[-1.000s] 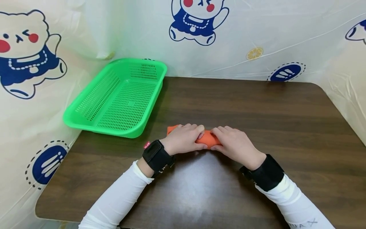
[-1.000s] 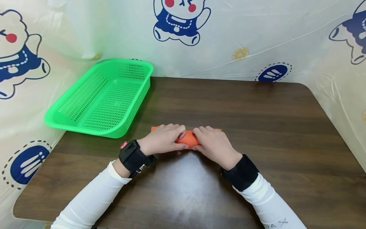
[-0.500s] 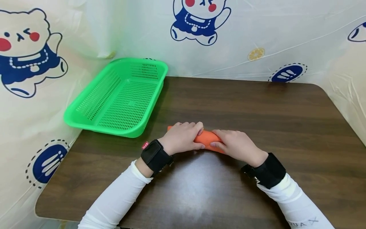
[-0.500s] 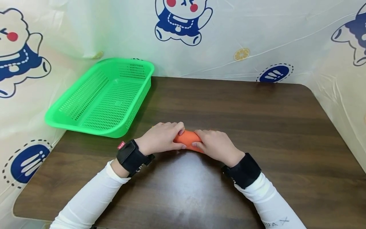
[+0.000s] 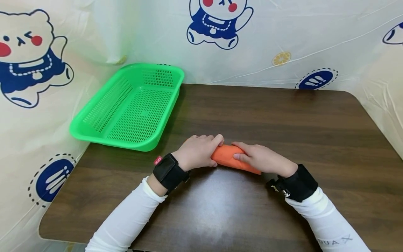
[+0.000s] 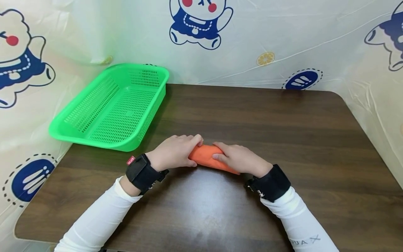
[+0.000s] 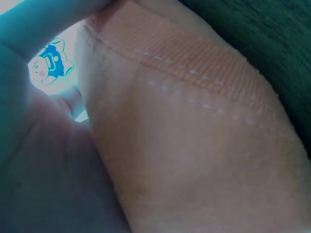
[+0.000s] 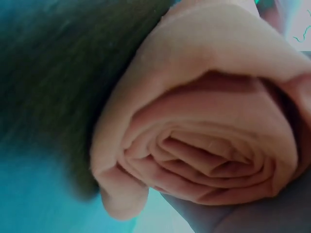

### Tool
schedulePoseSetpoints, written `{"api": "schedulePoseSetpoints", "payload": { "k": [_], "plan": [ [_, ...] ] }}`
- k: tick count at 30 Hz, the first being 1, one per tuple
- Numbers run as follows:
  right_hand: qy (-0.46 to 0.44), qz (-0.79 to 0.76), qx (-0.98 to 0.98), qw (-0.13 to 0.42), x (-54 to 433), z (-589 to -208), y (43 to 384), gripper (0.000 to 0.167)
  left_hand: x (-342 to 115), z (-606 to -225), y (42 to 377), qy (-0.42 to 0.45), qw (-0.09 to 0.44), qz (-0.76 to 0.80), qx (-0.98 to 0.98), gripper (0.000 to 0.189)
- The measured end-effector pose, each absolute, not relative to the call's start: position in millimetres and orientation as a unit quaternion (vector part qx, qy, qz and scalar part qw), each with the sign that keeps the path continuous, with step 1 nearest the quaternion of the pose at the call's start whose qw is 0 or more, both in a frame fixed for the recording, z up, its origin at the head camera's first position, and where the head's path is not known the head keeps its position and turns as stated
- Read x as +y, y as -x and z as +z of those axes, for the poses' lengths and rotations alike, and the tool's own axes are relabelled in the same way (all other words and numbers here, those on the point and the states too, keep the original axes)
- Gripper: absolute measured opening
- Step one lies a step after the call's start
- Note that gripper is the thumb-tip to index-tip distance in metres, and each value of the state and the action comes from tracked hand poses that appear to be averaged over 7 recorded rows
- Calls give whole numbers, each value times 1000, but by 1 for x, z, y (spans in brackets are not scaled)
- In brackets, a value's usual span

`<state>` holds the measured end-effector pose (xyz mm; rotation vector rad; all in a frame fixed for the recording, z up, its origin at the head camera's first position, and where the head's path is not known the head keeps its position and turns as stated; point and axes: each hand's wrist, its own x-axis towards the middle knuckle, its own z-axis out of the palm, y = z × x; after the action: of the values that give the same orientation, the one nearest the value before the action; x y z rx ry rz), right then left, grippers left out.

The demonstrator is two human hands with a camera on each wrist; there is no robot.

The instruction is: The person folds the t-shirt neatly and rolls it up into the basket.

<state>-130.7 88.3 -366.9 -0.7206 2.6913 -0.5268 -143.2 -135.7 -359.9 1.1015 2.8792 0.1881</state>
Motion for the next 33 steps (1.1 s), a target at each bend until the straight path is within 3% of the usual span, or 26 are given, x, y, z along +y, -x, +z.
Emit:
{"api": "schedulePoseSetpoints", "payload": {
  "k": [9,15,19,25,33],
  "plan": [
    [232,-225,925,197,91,-366,135,56,-139,-361,144,-359,38,56,931,51],
    [240,-130,957,104,80,-360,125,51,-140,-363,146,-349,51,63,934,48],
    [236,-72,968,47,73,-359,117,62,-140,-362,146,-343,60,71,935,48],
    [239,-41,970,33,75,-365,114,82,-139,-363,145,-335,65,68,938,48],
    [224,-46,972,48,82,-367,117,63,-140,-366,144,-318,65,4,946,52]
  ]
}}
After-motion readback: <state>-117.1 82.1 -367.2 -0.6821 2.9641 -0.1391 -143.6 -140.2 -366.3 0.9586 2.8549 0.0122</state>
